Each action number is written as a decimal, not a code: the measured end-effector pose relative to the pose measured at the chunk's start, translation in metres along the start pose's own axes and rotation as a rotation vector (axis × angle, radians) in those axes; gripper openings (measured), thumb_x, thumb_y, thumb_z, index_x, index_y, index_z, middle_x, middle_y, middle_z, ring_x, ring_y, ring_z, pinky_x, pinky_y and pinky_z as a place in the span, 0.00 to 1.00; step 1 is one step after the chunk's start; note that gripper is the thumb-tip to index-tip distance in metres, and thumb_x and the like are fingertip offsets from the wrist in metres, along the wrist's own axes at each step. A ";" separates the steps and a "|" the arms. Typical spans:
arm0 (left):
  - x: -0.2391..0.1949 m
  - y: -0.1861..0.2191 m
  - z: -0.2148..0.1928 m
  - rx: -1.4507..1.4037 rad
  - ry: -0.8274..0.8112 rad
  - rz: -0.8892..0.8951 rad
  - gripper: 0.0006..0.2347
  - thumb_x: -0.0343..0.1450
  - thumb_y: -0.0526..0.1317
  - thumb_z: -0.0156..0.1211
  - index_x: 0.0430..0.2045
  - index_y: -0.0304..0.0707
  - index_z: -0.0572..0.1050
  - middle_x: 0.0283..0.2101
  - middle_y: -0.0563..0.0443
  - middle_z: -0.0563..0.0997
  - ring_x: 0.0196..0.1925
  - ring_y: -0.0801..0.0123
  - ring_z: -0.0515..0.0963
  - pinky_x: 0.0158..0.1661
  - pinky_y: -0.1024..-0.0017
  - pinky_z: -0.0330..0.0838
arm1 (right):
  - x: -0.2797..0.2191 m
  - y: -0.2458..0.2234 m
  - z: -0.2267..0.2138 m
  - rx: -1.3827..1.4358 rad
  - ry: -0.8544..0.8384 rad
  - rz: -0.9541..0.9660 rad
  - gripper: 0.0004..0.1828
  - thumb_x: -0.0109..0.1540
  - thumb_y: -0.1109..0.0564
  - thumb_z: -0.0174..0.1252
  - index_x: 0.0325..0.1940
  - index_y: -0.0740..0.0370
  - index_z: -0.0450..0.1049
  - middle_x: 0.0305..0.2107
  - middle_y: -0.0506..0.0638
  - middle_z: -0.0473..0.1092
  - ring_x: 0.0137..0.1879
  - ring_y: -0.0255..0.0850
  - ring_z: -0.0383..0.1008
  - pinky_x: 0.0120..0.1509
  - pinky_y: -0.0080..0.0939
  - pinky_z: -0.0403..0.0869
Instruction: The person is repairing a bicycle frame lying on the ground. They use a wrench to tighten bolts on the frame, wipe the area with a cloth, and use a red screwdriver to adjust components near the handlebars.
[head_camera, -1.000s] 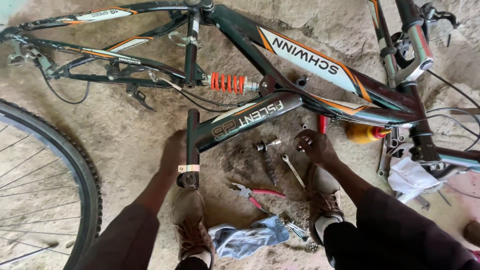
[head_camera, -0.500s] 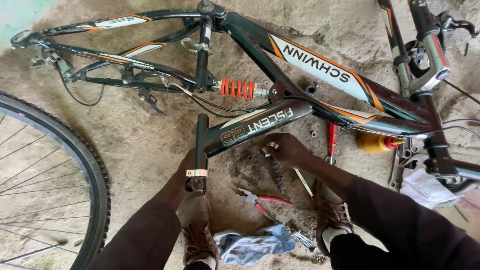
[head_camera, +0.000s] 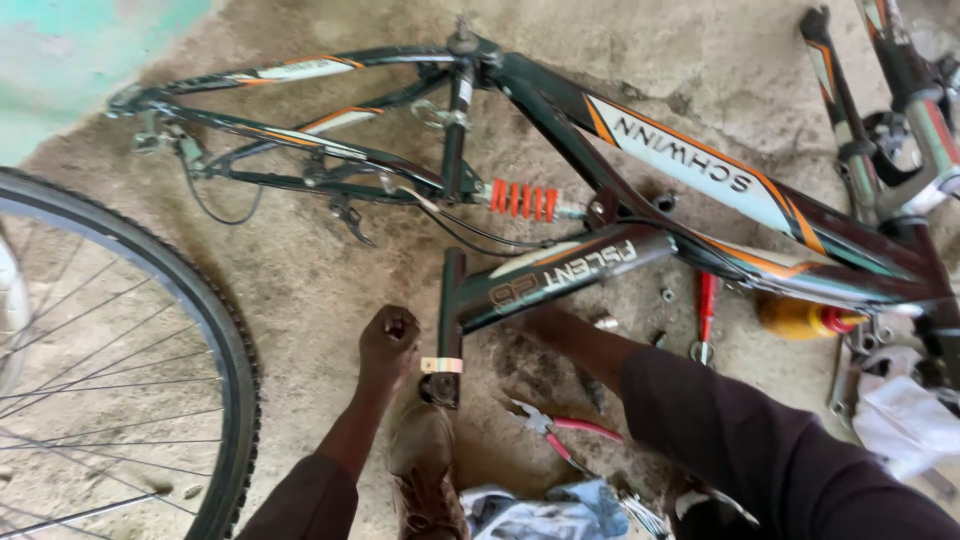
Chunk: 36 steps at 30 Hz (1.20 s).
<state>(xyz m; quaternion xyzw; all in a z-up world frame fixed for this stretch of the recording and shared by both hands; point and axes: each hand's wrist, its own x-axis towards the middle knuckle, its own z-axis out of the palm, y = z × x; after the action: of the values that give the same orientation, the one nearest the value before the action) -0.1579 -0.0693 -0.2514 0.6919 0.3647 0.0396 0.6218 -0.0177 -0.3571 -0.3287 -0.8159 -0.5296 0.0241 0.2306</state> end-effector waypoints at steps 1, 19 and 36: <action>0.001 0.006 -0.002 -0.003 0.015 0.010 0.05 0.66 0.29 0.64 0.27 0.40 0.75 0.22 0.49 0.71 0.19 0.66 0.77 0.22 0.69 0.73 | 0.002 -0.003 0.002 0.003 -0.033 0.017 0.18 0.68 0.47 0.48 0.60 0.53 0.71 0.44 0.54 0.73 0.46 0.52 0.73 0.50 0.55 0.70; 0.007 0.091 -0.034 -0.950 -0.138 -0.020 0.01 0.74 0.31 0.56 0.36 0.35 0.72 0.34 0.45 0.76 0.32 0.65 0.74 0.36 0.66 0.68 | 0.047 -0.077 -0.176 0.229 -0.672 0.180 0.20 0.56 0.58 0.51 0.52 0.60 0.74 0.38 0.57 0.77 0.36 0.57 0.79 0.37 0.56 0.76; -0.004 0.166 -0.012 -0.984 -0.078 0.115 0.06 0.72 0.30 0.65 0.40 0.29 0.78 0.38 0.34 0.83 0.37 0.58 0.84 0.37 0.70 0.81 | 0.232 -0.134 -0.235 0.724 -0.156 0.286 0.14 0.59 0.59 0.65 0.48 0.59 0.75 0.34 0.56 0.73 0.39 0.51 0.79 0.40 0.45 0.76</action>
<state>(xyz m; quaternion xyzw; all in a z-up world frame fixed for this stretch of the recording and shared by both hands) -0.0908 -0.0553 -0.0992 0.3363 0.2406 0.2152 0.8847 0.0362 -0.1922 -0.0172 -0.7430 -0.3840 0.3030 0.4568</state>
